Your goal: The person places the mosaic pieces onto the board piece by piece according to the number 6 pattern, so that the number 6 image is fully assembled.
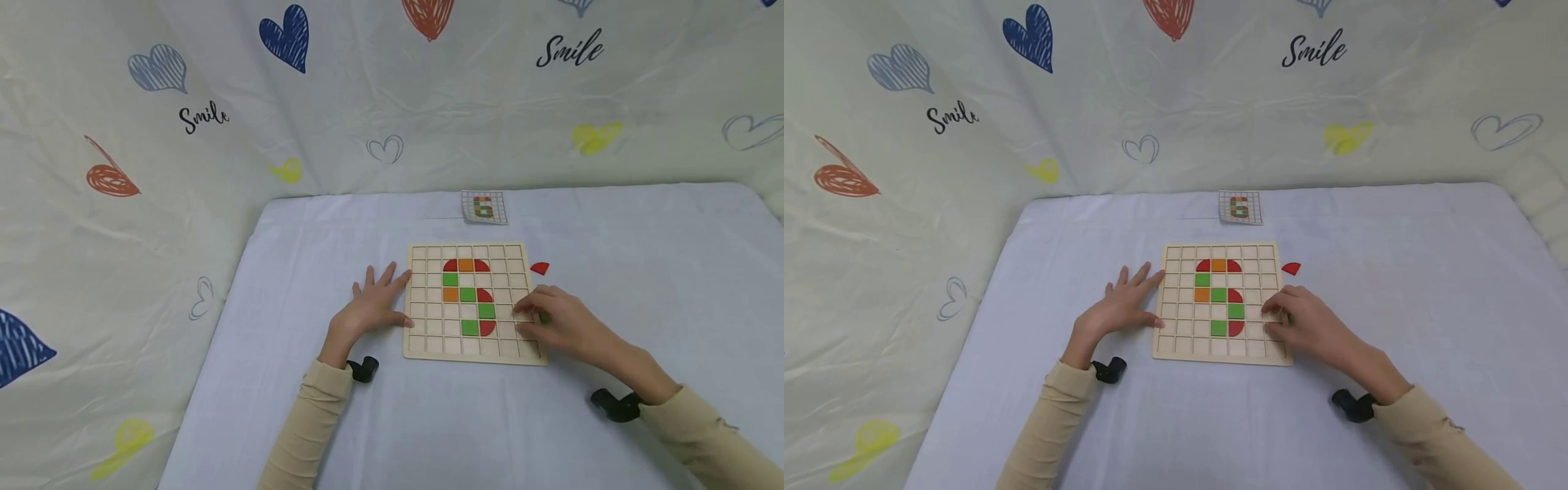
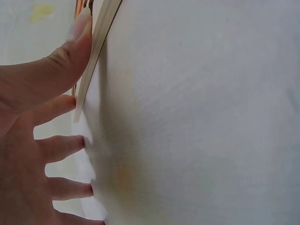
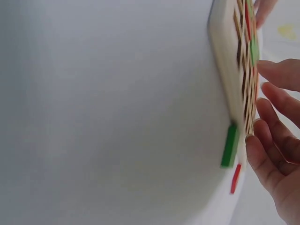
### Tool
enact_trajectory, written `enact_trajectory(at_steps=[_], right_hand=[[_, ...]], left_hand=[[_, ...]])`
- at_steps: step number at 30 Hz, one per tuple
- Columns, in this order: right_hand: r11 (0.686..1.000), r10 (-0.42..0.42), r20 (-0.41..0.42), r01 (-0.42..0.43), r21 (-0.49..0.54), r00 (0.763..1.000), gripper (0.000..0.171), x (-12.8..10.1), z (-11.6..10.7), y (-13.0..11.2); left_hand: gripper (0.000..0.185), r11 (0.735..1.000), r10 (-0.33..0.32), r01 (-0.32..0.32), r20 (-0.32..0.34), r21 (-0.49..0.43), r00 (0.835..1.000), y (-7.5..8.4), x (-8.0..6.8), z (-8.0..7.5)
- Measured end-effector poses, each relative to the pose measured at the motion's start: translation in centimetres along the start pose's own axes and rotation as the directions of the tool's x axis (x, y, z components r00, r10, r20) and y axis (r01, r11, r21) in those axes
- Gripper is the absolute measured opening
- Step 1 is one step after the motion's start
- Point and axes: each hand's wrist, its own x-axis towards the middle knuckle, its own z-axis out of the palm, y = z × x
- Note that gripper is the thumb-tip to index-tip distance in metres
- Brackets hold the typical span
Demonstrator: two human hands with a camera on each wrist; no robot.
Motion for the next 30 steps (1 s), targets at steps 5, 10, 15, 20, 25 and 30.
enact_trajectory(at_steps=[5,10,15,20,25,30], right_hand=[[1.0,-0.004,-0.052,0.002,-0.03,0.999,0.027,-0.7,-0.2,1.0],[0.998,-0.011,-0.101,0.005,-0.057,0.995,0.029,-1.2,-0.5,1.8],[0.998,-0.013,-0.13,0.004,-0.069,0.991,0.032,-1.7,-0.8,2.5],[0.997,-0.036,-0.171,0.025,-0.069,0.985,0.03,-1.3,-0.9,3.4],[0.999,0.008,-0.174,-0.016,-0.043,0.985,0.027,-0.3,-1.0,4.1],[0.987,0.163,-0.114,-0.161,0.024,0.98,0.027,1.0,-1.6,4.6]], left_hand=[[0.097,1.0,-0.001,0.001,0.0,-0.001,1.0,0.0,0.0,-0.1],[0.097,1.0,-0.004,0.004,0.003,-0.001,1.0,0.0,0.1,0.0],[0.097,1.0,-0.001,0.001,0.004,-0.001,1.0,0.0,0.1,0.0],[0.097,1.0,0.001,-0.001,0.004,0.007,1.0,-0.1,0.1,0.0],[0.096,1.0,0.007,-0.007,-0.002,0.002,1.0,-0.1,0.0,0.0],[0.097,1.0,0.007,-0.007,-0.001,-0.001,1.0,-0.1,0.1,0.1]])
